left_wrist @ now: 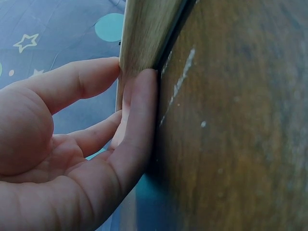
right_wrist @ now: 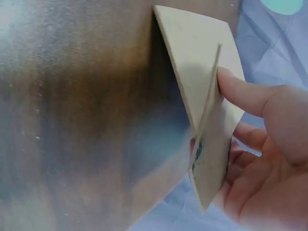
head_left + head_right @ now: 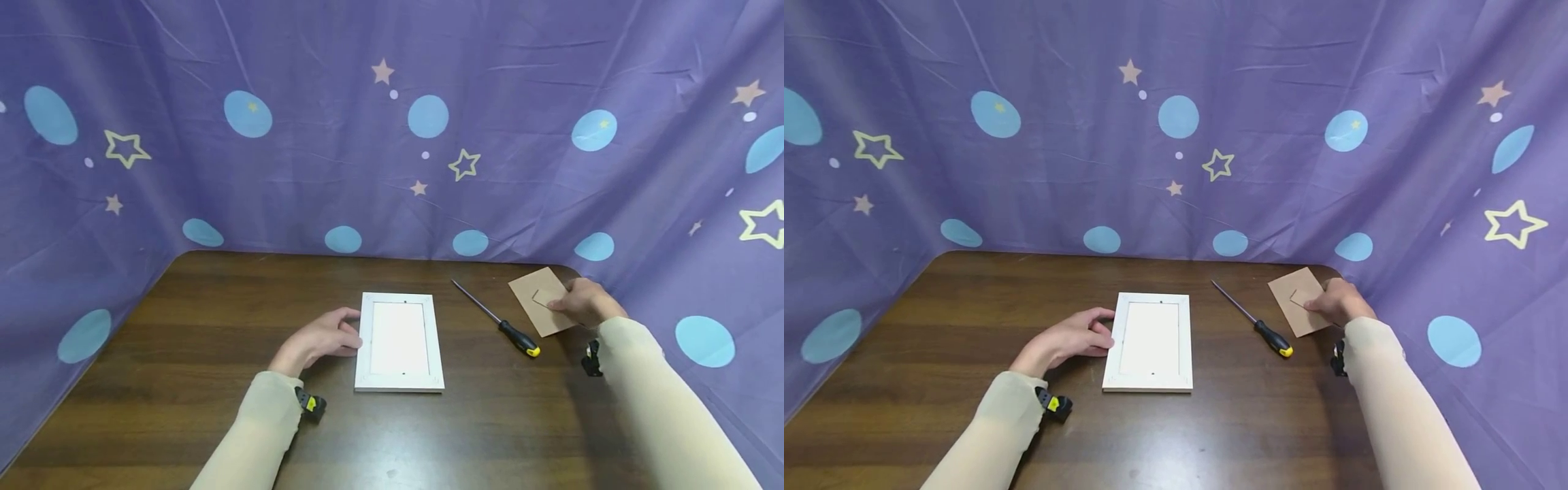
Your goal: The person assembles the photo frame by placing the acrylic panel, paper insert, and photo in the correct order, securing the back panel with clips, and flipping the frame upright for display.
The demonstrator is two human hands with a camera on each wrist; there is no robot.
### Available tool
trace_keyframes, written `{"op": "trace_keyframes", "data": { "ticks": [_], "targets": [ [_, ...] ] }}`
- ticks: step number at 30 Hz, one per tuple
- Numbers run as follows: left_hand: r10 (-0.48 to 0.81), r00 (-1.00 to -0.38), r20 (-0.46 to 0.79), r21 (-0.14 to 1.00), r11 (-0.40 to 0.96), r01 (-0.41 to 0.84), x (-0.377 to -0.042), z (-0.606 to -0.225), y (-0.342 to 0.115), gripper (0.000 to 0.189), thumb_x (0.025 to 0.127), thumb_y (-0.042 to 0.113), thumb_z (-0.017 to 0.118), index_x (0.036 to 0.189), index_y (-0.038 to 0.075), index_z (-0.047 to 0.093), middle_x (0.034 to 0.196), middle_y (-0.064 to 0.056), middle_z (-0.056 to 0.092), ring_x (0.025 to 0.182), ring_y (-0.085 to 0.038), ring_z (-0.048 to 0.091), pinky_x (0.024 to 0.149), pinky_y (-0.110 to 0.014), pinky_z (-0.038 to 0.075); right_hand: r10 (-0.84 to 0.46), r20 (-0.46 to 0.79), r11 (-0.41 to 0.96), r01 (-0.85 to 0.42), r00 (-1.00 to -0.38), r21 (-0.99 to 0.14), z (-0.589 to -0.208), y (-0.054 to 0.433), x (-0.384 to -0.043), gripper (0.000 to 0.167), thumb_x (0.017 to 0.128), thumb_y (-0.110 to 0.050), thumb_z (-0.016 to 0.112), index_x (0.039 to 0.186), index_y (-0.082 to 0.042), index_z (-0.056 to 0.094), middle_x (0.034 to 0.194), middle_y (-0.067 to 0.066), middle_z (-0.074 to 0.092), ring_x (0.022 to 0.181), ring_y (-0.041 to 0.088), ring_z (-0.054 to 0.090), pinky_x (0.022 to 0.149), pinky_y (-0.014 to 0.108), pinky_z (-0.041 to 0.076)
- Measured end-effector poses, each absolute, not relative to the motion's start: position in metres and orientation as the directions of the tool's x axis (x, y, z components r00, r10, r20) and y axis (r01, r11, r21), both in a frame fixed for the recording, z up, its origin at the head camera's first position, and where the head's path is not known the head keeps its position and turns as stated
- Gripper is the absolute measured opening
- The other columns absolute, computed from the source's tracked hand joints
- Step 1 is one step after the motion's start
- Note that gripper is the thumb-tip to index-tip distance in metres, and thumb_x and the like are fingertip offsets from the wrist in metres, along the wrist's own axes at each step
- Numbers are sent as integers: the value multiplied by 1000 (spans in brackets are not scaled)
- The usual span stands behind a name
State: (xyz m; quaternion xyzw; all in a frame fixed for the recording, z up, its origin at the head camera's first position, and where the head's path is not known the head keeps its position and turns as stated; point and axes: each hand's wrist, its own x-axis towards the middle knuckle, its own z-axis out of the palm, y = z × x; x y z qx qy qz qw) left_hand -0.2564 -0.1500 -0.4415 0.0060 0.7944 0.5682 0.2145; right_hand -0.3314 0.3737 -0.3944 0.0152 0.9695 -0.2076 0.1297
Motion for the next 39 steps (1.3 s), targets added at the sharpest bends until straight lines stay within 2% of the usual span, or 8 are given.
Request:
{"op": "trace_keyframes", "data": {
  "ticks": [3,6,11,16,22,26,37,39],
  "targets": [
    [245,-908,-339,900,366,-237,-257,-442,-151,67,86,1,73,146,6,45,107,-17,59,90,-26,67,84,-37,60,-58,-238,923,38,-970,-383,-388,373,-333,39,92,-31,71,102,6,59,91,18,59,85,34,55,73,43,49],
    [238,-908,-345,897,368,-245,-256,-442,-151,67,85,1,73,146,7,46,106,-17,59,89,-25,67,84,-37,60,-94,-203,931,-13,-975,-365,-381,372,-332,33,93,-26,69,100,4,60,91,16,58,85,33,54,73,42,48],
    [247,-906,-345,900,361,-244,-255,-443,-152,68,86,0,73,146,6,44,107,-18,58,90,-26,67,84,-37,60,-122,-121,919,-66,-985,-390,-375,365,-333,32,94,-20,66,106,9,58,94,19,59,89,35,54,72,39,48],
    [246,-908,-339,904,351,-243,-255,-442,-155,68,85,-1,73,147,5,44,108,-18,58,91,-26,67,85,-37,60,-85,-56,851,-43,-995,-524,-366,342,-333,38,96,-19,62,117,11,53,106,24,60,97,35,55,76,36,49],
    [255,-906,-338,910,334,-246,-255,-442,-156,69,85,-2,72,147,5,43,108,-19,58,91,-26,66,85,-37,60,-109,-73,672,-20,-991,-740,-351,297,-324,41,101,-19,58,126,10,44,109,23,61,87,25,63,72,32,57],
    [244,-906,-345,905,342,-253,-256,-441,-155,69,85,-1,73,147,6,44,108,-18,58,91,-26,67,84,-36,60,-165,-109,503,11,-980,-864,-349,265,-313,43,102,-16,57,131,9,39,112,23,58,83,23,66,70,37,62],
    [265,-905,-334,915,322,-244,-257,-443,-151,67,85,-3,72,146,4,44,105,-19,58,89,-26,66,84,-37,60,-268,-88,238,23,-959,-971,-366,190,-278,36,99,-8,56,129,5,40,101,16,61,79,23,68,65,36,62],
    [267,-906,-328,919,313,-240,-257,-443,-151,67,85,-4,71,145,3,44,105,-19,58,89,-26,66,84,-37,60,-271,-71,237,5,-960,-972,-371,180,-274,35,98,-8,57,127,5,41,99,14,63,77,21,68,64,34,61]
  ]
}}
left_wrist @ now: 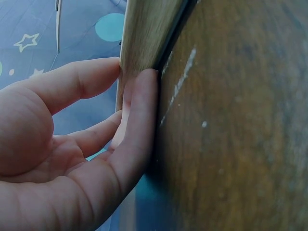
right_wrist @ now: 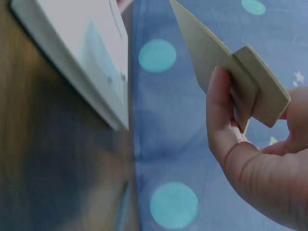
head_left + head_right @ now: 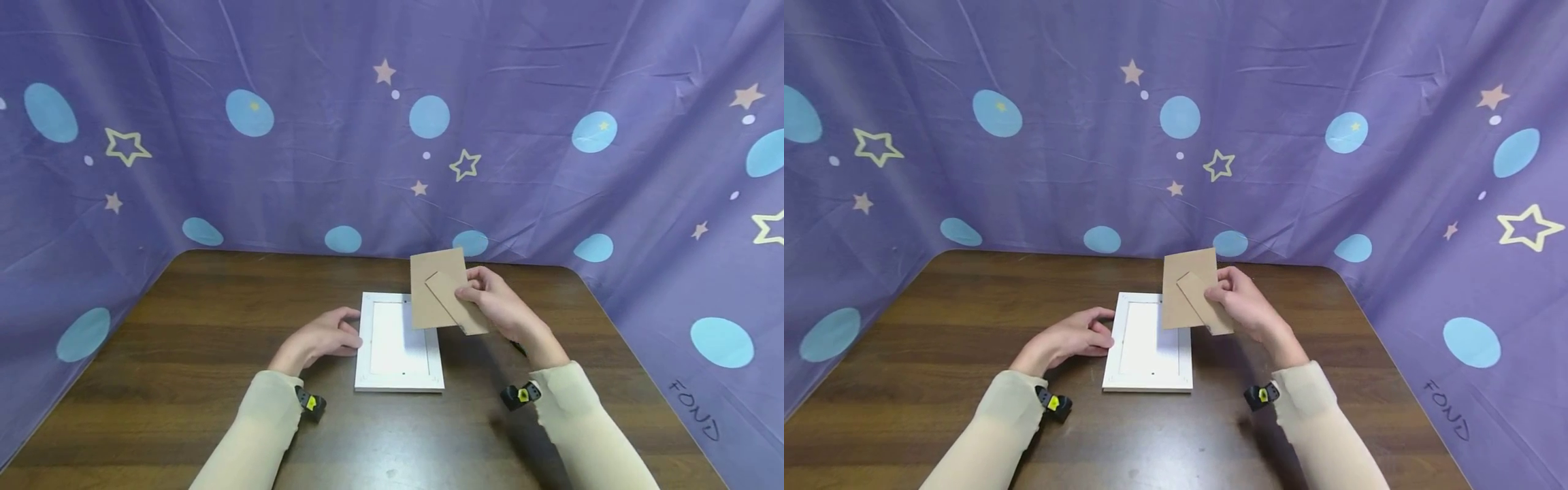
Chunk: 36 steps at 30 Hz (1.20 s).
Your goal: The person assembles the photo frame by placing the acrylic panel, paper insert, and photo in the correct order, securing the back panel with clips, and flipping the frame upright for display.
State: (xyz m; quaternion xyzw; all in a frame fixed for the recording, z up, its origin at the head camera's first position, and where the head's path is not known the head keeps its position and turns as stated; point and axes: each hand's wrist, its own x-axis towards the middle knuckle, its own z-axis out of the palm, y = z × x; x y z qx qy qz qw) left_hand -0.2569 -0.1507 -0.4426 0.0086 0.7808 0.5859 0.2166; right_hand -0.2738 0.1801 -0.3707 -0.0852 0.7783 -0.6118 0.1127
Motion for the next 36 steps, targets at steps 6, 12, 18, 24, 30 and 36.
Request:
{"op": "trace_keyframes", "data": {
  "ticks": [6,12,18,24,30,36],
  "targets": [
    [268,-907,-324,922,305,-239,-257,-442,-151,67,84,-5,71,145,2,44,104,-19,58,88,-26,66,84,-37,61,-273,-75,185,25,-959,-982,-390,156,-264,33,95,-4,59,123,6,45,92,9,62,78,18,64,64,28,56],
    [280,-906,-318,927,291,-235,-258,-443,-149,67,84,-6,70,145,2,44,103,-20,58,88,-27,66,84,-38,60,-268,-119,176,73,-956,-982,-409,141,-257,32,93,-6,61,121,3,48,90,8,63,75,19,64,62,29,55],
    [283,-906,-315,929,285,-235,-258,-443,-150,67,85,-6,70,146,1,43,104,-20,58,89,-27,66,85,-38,60,-271,-135,208,79,-953,-975,-424,131,-255,31,93,-5,63,118,3,48,87,7,62,73,16,61,58,26,52],
    [288,-905,-313,930,286,-230,-256,-442,-151,67,85,-6,70,146,0,42,105,-20,58,91,-28,67,86,-37,60,-293,-156,225,91,-943,-970,-429,128,-253,32,93,-6,64,117,2,46,89,7,60,74,16,60,59,27,53],
    [285,-905,-316,930,282,-236,-256,-441,-152,68,84,-6,70,146,0,41,105,-20,58,91,-27,67,86,-37,60,-296,-169,249,95,-940,-964,-432,126,-252,34,91,-7,66,116,1,45,84,1,48,69,13,48,56,22,42],
    [295,-906,-303,937,267,-226,-256,-442,-151,69,84,-7,69,147,-2,40,105,-20,58,91,-27,67,87,-38,59,-306,-157,281,68,-939,-957,-436,124,-251,36,91,-7,68,117,2,45,84,1,46,66,13,41,53,21,34]
  ]
}}
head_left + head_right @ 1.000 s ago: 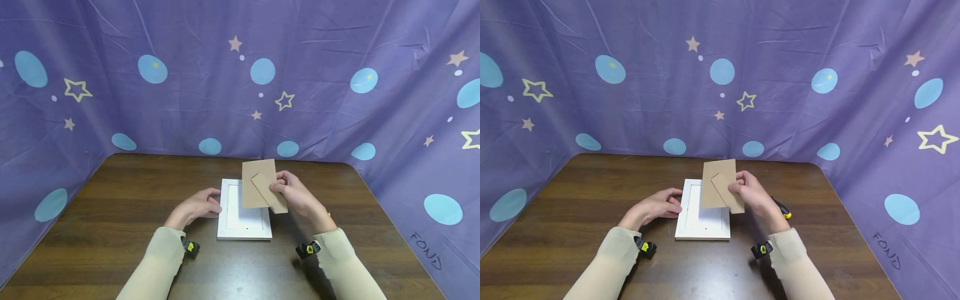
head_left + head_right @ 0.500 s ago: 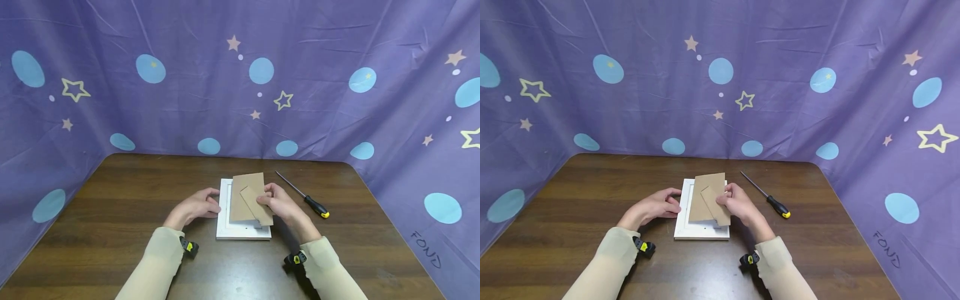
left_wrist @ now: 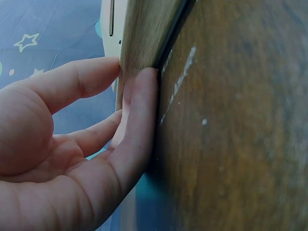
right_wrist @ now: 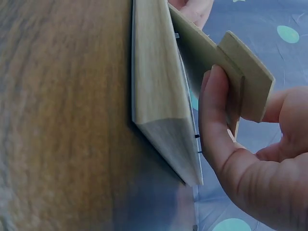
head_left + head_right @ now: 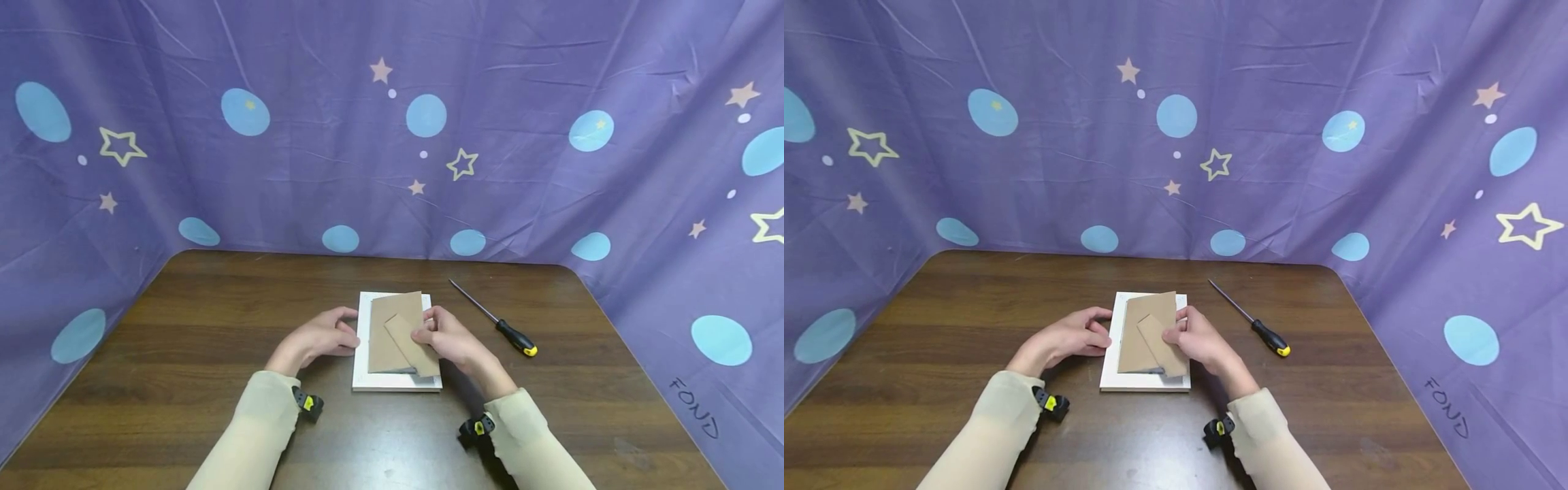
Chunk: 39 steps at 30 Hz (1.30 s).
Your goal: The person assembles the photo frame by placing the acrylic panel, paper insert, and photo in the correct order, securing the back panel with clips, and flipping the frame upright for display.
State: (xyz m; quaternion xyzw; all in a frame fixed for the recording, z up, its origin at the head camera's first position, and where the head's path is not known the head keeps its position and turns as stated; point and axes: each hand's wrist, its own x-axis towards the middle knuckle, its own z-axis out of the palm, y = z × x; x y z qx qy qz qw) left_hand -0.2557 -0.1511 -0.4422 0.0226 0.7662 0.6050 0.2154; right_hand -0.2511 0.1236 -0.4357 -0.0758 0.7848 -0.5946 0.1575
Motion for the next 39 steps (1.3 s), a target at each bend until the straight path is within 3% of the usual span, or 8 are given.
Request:
{"op": "trace_keyframes", "data": {
  "ticks": [10,27,39],
  "targets": [
    [286,-905,-314,932,272,-238,-256,-442,-151,68,85,-6,70,147,0,41,105,-20,59,91,-27,67,86,-38,60,-276,-122,344,21,-953,-939,-439,120,-250,39,90,-8,69,120,4,48,86,5,52,80,18,50,69,28,46],
    [295,-907,-300,942,242,-233,-258,-445,-151,69,84,-9,69,146,-3,39,104,-21,59,90,-27,67,86,-39,60,-221,-30,600,-112,-975,-792,-439,119,-246,40,88,-24,75,116,-3,56,83,5,59,72,18,56,60,30,49],
    [294,-906,-304,938,257,-231,-258,-444,-151,68,84,-8,69,146,-2,41,104,-21,59,89,-26,67,86,-39,60,-222,13,719,-172,-975,-674,-435,116,-245,52,90,-26,74,128,2,55,78,2,58,67,16,56,60,31,50]
  ]
}}
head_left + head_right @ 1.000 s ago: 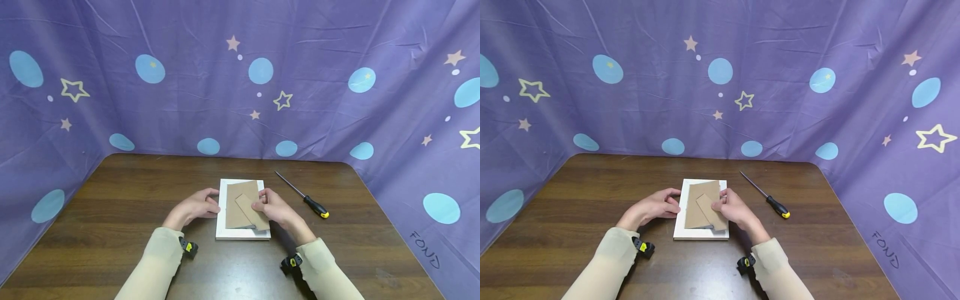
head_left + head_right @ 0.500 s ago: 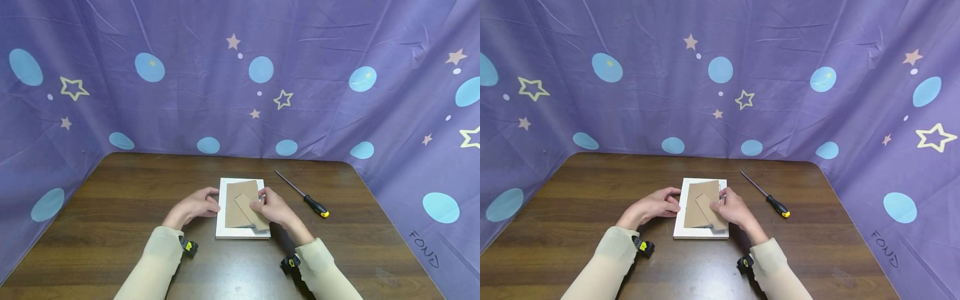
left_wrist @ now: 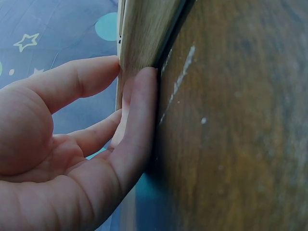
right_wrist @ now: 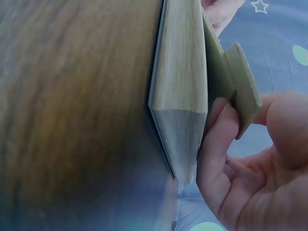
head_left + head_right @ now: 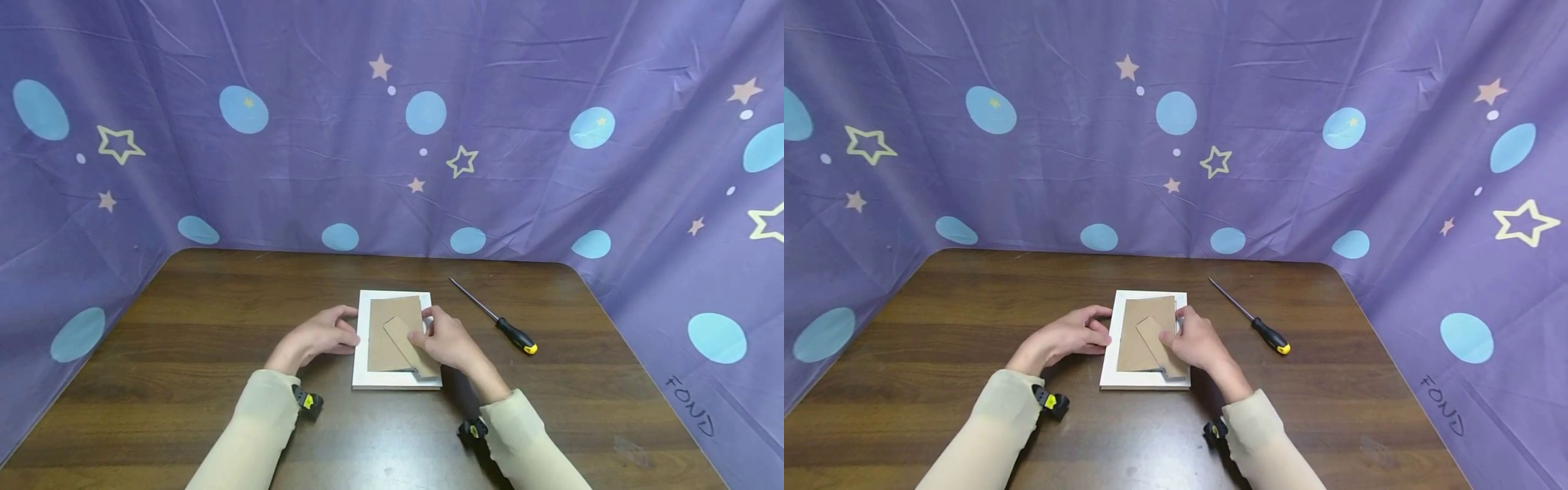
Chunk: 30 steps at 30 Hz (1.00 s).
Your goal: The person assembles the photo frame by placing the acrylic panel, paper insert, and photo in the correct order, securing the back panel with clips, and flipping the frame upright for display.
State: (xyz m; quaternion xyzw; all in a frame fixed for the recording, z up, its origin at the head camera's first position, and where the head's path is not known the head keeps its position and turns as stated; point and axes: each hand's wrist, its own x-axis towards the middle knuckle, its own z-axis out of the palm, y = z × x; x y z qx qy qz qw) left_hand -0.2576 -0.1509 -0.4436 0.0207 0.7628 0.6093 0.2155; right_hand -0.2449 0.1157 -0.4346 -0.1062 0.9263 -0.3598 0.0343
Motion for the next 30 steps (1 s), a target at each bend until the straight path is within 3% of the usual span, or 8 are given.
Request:
{"op": "trace_keyframes", "data": {
  "ticks": [16,23,30],
  "targets": [
    [292,-907,-304,938,260,-231,-257,-443,-151,69,85,-7,69,147,-2,40,105,-21,59,90,-27,67,86,-39,60,-222,61,800,-217,-973,-560,-434,111,-240,54,90,-28,73,131,4,57,75,1,63,73,18,62,71,39,56],
    [300,-906,-298,939,265,-221,-257,-443,-151,68,86,-7,69,147,-1,39,105,-21,59,91,-26,67,87,-39,60,-218,106,844,-242,-970,-478,-431,106,-235,53,92,-28,70,131,5,58,105,20,69,99,36,66,85,50,56],
    [298,-907,-299,939,262,-224,-257,-445,-151,68,86,-7,69,147,-1,39,105,-21,59,90,-27,67,87,-38,60,-221,130,855,-256,-967,-451,-432,105,-234,51,92,-26,70,131,5,59,110,22,68,104,39,65,88,53,55]
  ]
}}
